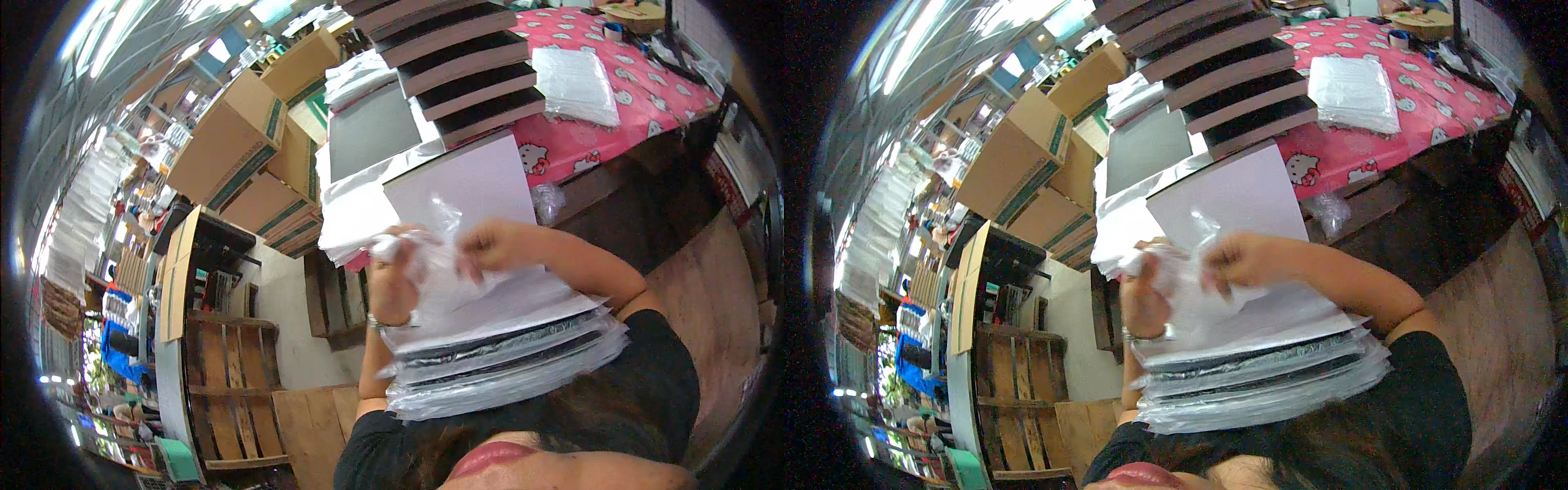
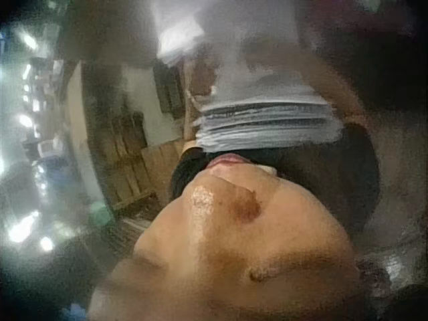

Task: The person places books into plastic bags, folds the bags over, and stacks the finished items onto a pile.

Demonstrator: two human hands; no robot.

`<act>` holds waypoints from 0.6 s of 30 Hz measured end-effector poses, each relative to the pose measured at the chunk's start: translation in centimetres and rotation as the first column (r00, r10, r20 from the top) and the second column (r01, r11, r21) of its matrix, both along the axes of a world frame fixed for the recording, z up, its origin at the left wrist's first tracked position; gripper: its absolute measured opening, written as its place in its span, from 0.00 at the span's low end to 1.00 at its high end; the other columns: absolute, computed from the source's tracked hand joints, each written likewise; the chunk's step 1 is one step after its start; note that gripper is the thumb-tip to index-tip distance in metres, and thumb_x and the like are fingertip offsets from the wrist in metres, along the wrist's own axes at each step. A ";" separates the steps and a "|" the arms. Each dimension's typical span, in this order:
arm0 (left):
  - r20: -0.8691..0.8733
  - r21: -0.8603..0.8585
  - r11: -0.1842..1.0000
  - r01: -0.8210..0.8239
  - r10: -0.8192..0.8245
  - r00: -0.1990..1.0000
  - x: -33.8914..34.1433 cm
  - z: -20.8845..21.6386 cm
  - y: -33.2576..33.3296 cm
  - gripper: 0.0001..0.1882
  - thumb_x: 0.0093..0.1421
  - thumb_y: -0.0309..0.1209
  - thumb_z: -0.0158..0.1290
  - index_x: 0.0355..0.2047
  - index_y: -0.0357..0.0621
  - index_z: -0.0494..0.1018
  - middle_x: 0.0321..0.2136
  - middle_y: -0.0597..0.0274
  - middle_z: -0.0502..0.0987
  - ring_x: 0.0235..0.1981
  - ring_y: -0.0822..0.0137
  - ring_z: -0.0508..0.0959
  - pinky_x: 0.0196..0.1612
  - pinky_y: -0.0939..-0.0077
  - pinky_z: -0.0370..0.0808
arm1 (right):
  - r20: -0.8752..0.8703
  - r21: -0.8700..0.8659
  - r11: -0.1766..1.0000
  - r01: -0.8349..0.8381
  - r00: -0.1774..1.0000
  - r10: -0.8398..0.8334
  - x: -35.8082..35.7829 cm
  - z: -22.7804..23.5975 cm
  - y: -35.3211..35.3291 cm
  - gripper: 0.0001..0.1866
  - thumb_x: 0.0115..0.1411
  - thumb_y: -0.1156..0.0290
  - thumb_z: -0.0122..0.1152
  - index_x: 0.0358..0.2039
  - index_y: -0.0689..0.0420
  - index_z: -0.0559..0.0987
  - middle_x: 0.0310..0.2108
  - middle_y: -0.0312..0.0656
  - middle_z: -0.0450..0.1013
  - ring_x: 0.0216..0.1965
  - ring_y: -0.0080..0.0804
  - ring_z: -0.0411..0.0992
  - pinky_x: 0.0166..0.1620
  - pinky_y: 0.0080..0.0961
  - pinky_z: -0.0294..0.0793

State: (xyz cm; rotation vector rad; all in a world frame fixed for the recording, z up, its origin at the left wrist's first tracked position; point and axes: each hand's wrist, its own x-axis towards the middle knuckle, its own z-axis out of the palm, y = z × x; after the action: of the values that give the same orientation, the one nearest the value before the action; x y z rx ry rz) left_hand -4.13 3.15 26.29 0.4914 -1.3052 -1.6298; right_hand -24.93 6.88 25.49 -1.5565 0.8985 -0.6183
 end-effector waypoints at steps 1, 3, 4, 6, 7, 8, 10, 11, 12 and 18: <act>-0.123 0.078 0.997 0.012 -0.002 0.992 1.7 -0.2 -0.8 0.12 0.59 0.38 0.52 0.36 0.44 0.69 0.29 0.65 0.75 0.24 0.80 0.69 0.21 0.85 0.66 | 0.026 -0.139 0.984 -0.115 0.992 0.120 -0.9 0.0 0.3 0.06 0.57 0.68 0.57 0.27 0.55 0.77 0.24 0.35 0.72 0.23 0.22 0.69 0.31 0.24 0.71; -0.093 0.091 0.996 0.023 -0.015 0.996 4.1 0.1 -0.8 0.14 0.57 0.39 0.53 0.37 0.42 0.70 0.30 0.64 0.75 0.25 0.79 0.71 0.24 0.85 0.68 | 0.029 -0.415 0.850 -0.323 0.930 0.368 -3.1 0.9 0.6 0.07 0.57 0.65 0.58 0.26 0.53 0.77 0.26 0.35 0.73 0.22 0.23 0.69 0.31 0.24 0.72; 0.041 0.029 0.998 0.057 -0.058 0.997 4.1 -0.1 -0.6 0.17 0.55 0.40 0.56 0.39 0.41 0.71 0.31 0.65 0.75 0.26 0.78 0.71 0.27 0.85 0.68 | 0.437 -0.392 0.920 -0.002 0.880 0.188 -5.1 -0.8 0.4 0.07 0.55 0.64 0.59 0.26 0.53 0.77 0.27 0.36 0.74 0.24 0.24 0.70 0.31 0.24 0.72; 0.474 -0.099 0.965 0.244 -0.170 0.864 4.2 -0.8 0.6 0.23 0.50 0.41 0.60 0.41 0.38 0.71 0.30 0.64 0.75 0.25 0.76 0.71 0.27 0.85 0.68 | 0.817 -0.055 0.945 0.324 0.558 -0.143 -6.7 -1.4 -0.1 0.05 0.54 0.67 0.60 0.27 0.53 0.76 0.26 0.35 0.73 0.26 0.26 0.71 0.34 0.26 0.73; 0.683 -0.011 0.947 0.321 -0.227 0.694 4.4 -0.1 1.8 0.27 0.47 0.41 0.63 0.42 0.36 0.72 0.30 0.63 0.75 0.24 0.75 0.71 0.26 0.84 0.68 | 0.830 0.138 0.927 0.348 0.470 -0.300 -6.9 0.1 0.4 0.03 0.53 0.71 0.60 0.28 0.54 0.75 0.23 0.34 0.71 0.28 0.25 0.72 0.35 0.27 0.73; 0.581 -0.041 0.929 0.369 -0.278 0.765 4.9 0.1 1.0 0.24 0.49 0.41 0.60 0.40 0.36 0.73 0.30 0.58 0.76 0.24 0.72 0.72 0.26 0.81 0.70 | 0.806 0.329 0.875 0.356 0.378 -0.456 -7.1 1.1 0.8 0.04 0.52 0.75 0.59 0.29 0.54 0.74 0.21 0.33 0.70 0.29 0.25 0.72 0.37 0.28 0.74; 0.221 -0.086 0.949 0.304 -0.279 0.935 5.9 0.5 -0.4 0.20 0.53 0.43 0.55 0.34 0.36 0.74 0.28 0.52 0.76 0.25 0.66 0.75 0.24 0.77 0.72 | 0.629 0.072 0.997 0.024 0.775 -0.064 -8.0 0.5 1.1 0.08 0.52 0.72 0.62 0.32 0.55 0.74 0.23 0.36 0.72 0.31 0.27 0.72 0.35 0.29 0.73; -0.027 -0.108 0.975 0.192 -0.196 0.980 6.7 1.2 -0.8 0.19 0.55 0.44 0.52 0.31 0.36 0.75 0.25 0.50 0.76 0.27 0.63 0.77 0.22 0.76 0.72 | 0.438 -0.081 0.994 -0.069 0.894 0.098 -8.4 0.0 0.9 0.11 0.51 0.71 0.63 0.34 0.56 0.73 0.24 0.38 0.72 0.33 0.29 0.72 0.35 0.29 0.73; -0.108 -0.122 0.904 0.409 -0.422 0.900 7.2 0.6 -2.0 0.20 0.54 0.46 0.52 0.31 0.38 0.74 0.28 0.48 0.76 0.31 0.60 0.78 0.27 0.71 0.74 | 0.203 -0.208 0.959 -0.190 0.951 0.232 -8.6 -0.4 0.8 0.13 0.51 0.69 0.64 0.36 0.57 0.72 0.25 0.40 0.72 0.34 0.30 0.73 0.35 0.29 0.73; 0.721 -0.208 0.733 0.648 -0.333 0.608 5.8 -2.2 0.0 0.25 0.50 0.44 0.60 0.41 0.36 0.74 0.34 0.55 0.78 0.33 0.68 0.77 0.34 0.77 0.72 | 0.843 0.117 0.963 0.241 0.489 -0.225 -6.3 2.0 1.6 0.06 0.56 0.71 0.57 0.31 0.59 0.73 0.25 0.37 0.72 0.25 0.29 0.71 0.26 0.25 0.71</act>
State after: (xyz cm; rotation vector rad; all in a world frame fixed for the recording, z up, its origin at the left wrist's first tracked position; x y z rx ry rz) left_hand 1.63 3.13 24.08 0.4156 -2.4901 -1.5497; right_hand -31.22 8.48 27.48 -0.9078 0.3104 -1.4431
